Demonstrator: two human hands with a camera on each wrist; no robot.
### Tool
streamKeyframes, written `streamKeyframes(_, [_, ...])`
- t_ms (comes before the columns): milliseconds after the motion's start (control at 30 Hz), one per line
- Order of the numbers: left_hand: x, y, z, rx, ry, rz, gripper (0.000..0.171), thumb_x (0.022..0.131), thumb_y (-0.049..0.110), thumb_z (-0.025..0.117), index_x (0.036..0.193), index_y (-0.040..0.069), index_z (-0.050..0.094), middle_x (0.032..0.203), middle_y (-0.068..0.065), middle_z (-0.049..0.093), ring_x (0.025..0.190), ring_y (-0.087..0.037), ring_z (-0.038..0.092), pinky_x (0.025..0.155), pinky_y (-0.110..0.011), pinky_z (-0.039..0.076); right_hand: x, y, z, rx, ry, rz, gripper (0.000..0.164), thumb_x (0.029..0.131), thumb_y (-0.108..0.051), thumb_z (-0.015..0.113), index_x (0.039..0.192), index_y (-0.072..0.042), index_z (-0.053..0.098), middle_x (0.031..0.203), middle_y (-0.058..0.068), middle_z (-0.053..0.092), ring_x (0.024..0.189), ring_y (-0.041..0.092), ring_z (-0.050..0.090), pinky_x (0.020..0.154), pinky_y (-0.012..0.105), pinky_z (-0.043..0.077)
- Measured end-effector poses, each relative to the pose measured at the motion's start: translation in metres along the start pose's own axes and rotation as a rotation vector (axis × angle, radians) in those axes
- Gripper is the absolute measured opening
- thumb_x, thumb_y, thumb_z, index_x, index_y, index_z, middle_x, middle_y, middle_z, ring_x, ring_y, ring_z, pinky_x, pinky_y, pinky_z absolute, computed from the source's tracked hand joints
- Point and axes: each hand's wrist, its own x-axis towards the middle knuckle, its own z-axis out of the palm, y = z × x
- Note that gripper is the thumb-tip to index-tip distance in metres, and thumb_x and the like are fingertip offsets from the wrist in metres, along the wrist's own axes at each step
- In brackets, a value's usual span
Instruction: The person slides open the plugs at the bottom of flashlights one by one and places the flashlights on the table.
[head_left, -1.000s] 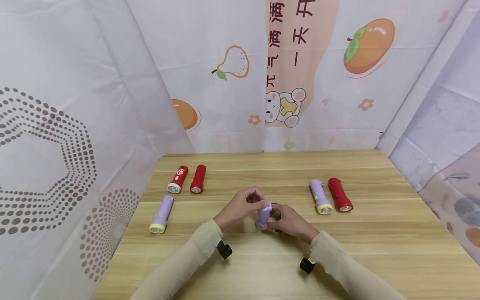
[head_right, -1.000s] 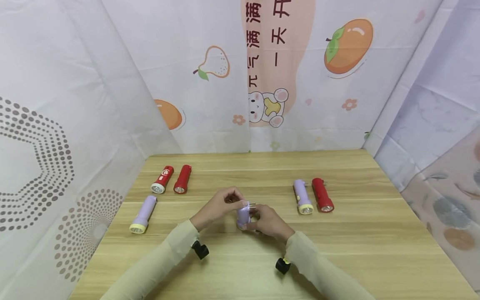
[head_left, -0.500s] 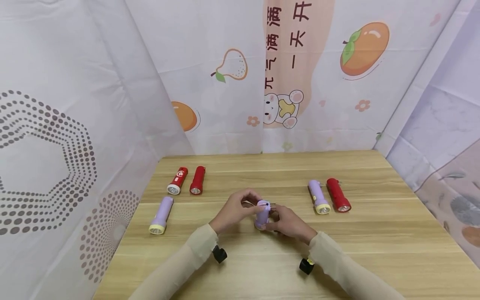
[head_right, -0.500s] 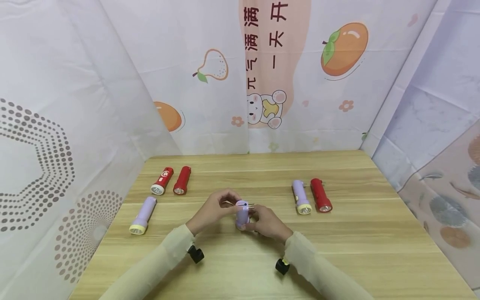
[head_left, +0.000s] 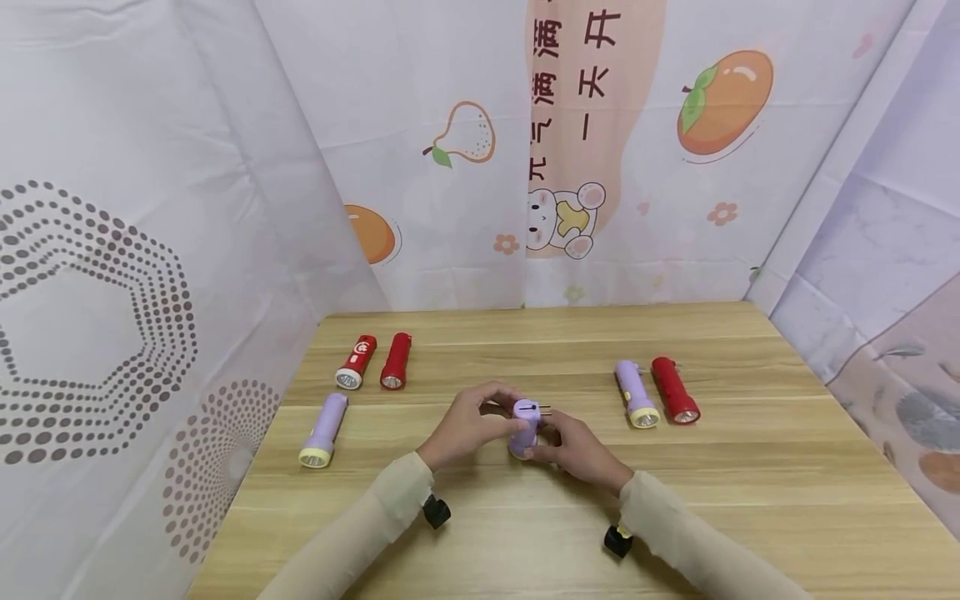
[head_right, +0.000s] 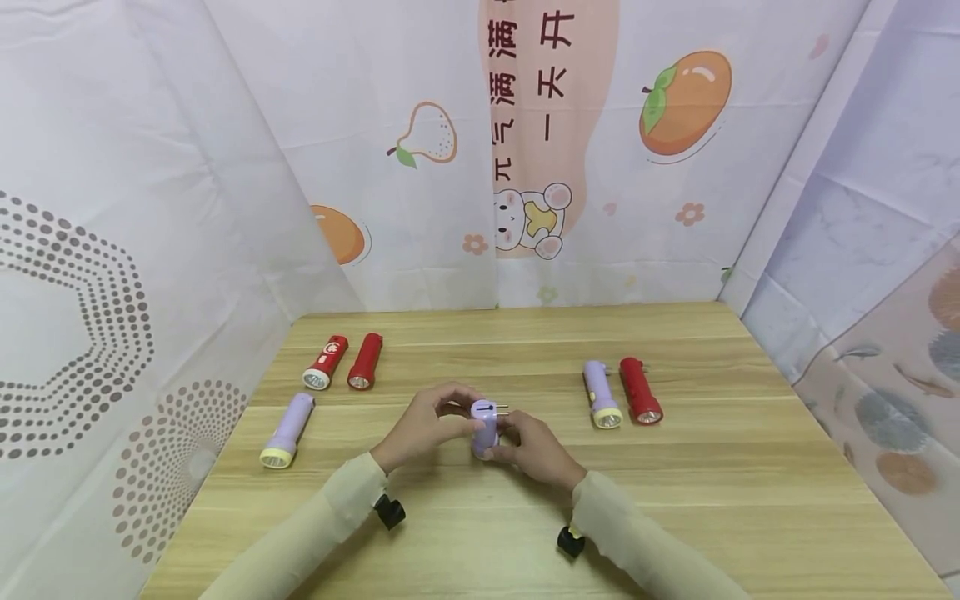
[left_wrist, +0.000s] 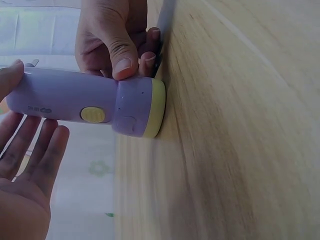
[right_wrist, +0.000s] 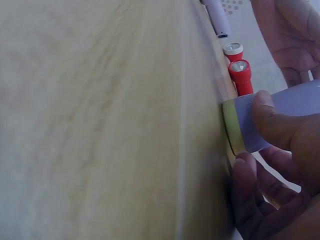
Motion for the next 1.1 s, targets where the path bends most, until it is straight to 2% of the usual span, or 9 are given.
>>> streamKeyframes(200, [-0.0009,0.0016,-0.0002,-0.012,-0.008,0.044,0.031,0.081,0.030,0.078,0.109,0.023,0.066,0.107,0.006,0.066,0.097,-0.013,0.064,0.091,-0.037,0.049,0.0001,0.0017,0.0012,-0.002,0.025,-0.004,0.049,0.079,-0.035,0.077,0.124,-0.027,0.058,0.101,0.002,0.060,0.062,0.015,0.055,0.051,0.031,0.050])
streamKeyframes(400, [-0.0028,0.0032,0.0012,-0.053,-0.013,0.036,0.032,0.081,0.029,0.078,0.110,0.021,0.066,0.108,0.003,0.066,0.099,-0.016,0.064,0.092,-0.041,0.049,0.0009,0.0039,0.0034,0.000,0.040,-0.002,0.051,0.077,-0.035,0.079,0.123,-0.027,0.059,0.107,-0.001,0.062,0.062,0.014,0.056,0.051,0.030,0.050])
streamKeyframes(633, [-0.0036,0.0026,0.0007,-0.080,-0.011,0.034,0.033,0.081,0.028,0.077,0.111,0.022,0.065,0.109,0.003,0.065,0.099,-0.016,0.063,0.093,-0.046,0.048,0.0008,0.0043,0.0044,0.015,0.057,0.012,0.047,0.075,-0.033,0.081,0.115,-0.018,0.062,0.095,0.002,0.063,0.060,0.013,0.055,0.050,0.027,0.048])
streamKeyframes(1100, [-0.0045,0.0018,0.0014,-0.028,0.011,0.049,0.033,0.082,0.031,0.076,0.113,0.023,0.066,0.109,0.004,0.064,0.098,-0.015,0.063,0.091,-0.042,0.050,-0.0017,0.0062,0.0065,-0.028,0.109,0.001,0.043,0.075,-0.033,0.081,0.110,-0.019,0.061,0.086,0.003,0.059,0.062,0.014,0.053,0.051,0.024,0.044])
